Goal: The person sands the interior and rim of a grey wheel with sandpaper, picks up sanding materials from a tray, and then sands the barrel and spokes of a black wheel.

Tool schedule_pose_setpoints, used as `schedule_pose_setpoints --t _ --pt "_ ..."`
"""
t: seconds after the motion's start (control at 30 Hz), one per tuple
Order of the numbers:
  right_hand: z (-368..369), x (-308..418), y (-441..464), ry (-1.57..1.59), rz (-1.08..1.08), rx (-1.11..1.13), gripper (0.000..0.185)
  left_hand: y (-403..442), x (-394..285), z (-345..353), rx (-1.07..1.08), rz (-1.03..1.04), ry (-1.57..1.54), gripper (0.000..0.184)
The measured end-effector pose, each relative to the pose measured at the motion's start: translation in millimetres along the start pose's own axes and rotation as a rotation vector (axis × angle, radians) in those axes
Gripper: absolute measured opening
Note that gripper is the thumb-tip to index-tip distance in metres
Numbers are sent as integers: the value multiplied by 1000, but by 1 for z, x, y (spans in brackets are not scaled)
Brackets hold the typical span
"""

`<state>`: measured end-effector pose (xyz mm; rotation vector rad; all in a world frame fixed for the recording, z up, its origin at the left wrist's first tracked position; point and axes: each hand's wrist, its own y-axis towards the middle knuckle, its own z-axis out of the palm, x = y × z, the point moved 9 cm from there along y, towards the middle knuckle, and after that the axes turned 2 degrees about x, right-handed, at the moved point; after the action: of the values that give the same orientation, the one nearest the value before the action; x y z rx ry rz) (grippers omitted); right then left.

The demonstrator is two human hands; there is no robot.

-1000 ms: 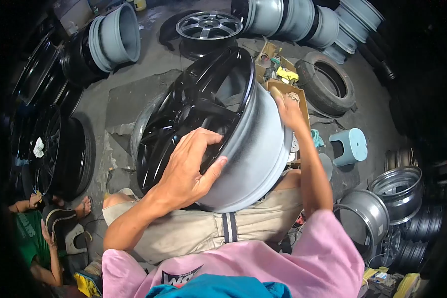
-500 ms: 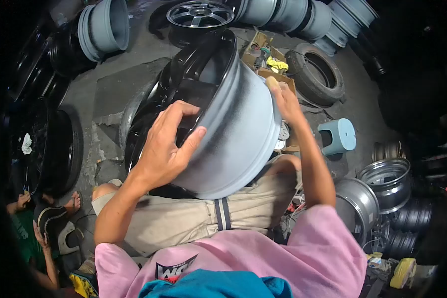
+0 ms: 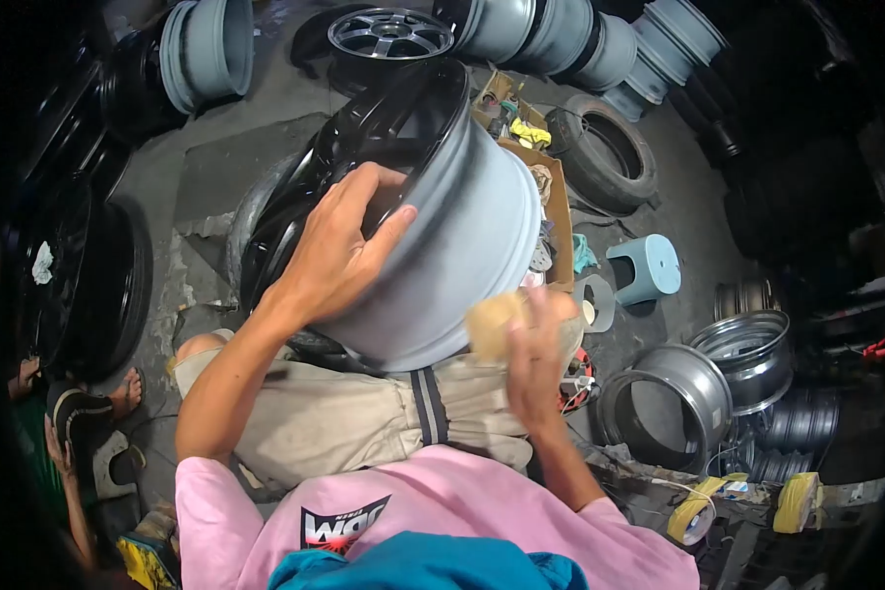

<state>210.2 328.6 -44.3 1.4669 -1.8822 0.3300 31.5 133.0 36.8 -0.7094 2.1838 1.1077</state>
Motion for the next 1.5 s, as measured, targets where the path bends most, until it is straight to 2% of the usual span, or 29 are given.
schedule_pose_setpoints --t 0.03,0.1,0.13,0.2,0.23,0.27,0.33,0.4,0.47,0.57,0.6,0.67,0.73,0.8,0.9,1.0,1.07,1.1,1.17,1.2,1.27,1.3,1.37,1.43,1.5 --pt "-21 -4 14 134 36 -139 37 -1 0 0 14 -12 -10 32" --pt "-43 -7 37 145 -36 -322 37 0 0 2 23 -17 -20 33" --pt "-35 -14 43 145 -43 -323 37 -1 1 2 13 -8 -38 33" --pt "-4 -8 58 -145 -165 -263 37 0 4 1 0 -10 -59 33" --pt "10 6 65 -191 -264 -250 37 -1 4 2 0 -7 -56 32" --pt "19 -1 83 -182 -273 -243 37 -2 4 3 1 -5 -53 32" --pt "22 -23 133 -99 -300 -379 38 -3 4 4 -12 -19 -47 31" --pt "22 -33 204 53 -214 -258 39 -1 2 3 -17 3 -64 30" --pt "43 -66 272 75 -31 -36 40 0 2 1 -1 -25 -64 29" --pt "69 -96 317 159 69 59 40 1 4 1 -4 -38 -54 29" --pt "62 -71 305 166 60 59 40 0 5 2 3 -45 -64 30" --pt "45 -2 233 -59 93 77 40 -2 3 5 16 -50 -79 30" --pt "40 44 149 55 -351 -310 39 -2 3 5 5 -50 -62 30" --pt "60 67 77 -199 -526 -304 38 0 5 6 6 -45 -71 30" --pt "60 44 59 -290 -520 -272 38 -1 4 5 13 -63 -80 30" --pt "32 31 122 -170 -417 -323 36 -2 3 5 1 -57 -80 30" --pt "22 10 173 -28 -142 -203 33 -5 5 5 -18 -49 -75 30" --pt "20 3 193 -22 -150 -195 33 -5 4 5 -15 -38 -87 30" --pt "34 -35 224 -17 78 -61 31 -5 2 7 -4 -40 -113 30" --pt "36 -24 217 -9 73 -55 31 -6 1 7 -8 -44 -103 30" --pt "27 16 180 44 -106 -167 33 -6 2 8 6 -33 -114 30" --pt "27 28 153 -34 -345 -328 36 -6 3 8 18 -37 -125 31" --pt "27 44 103 -92 -421 -282 38 -4 6 5 25 -63 -150 31" --pt "15 29 69 -167 -383 -180 36 -1 12 5 36 -82 -169 31" --pt "-19 -17 43 26 -127 -316 35 0 16 4 10 -49 -191 30"
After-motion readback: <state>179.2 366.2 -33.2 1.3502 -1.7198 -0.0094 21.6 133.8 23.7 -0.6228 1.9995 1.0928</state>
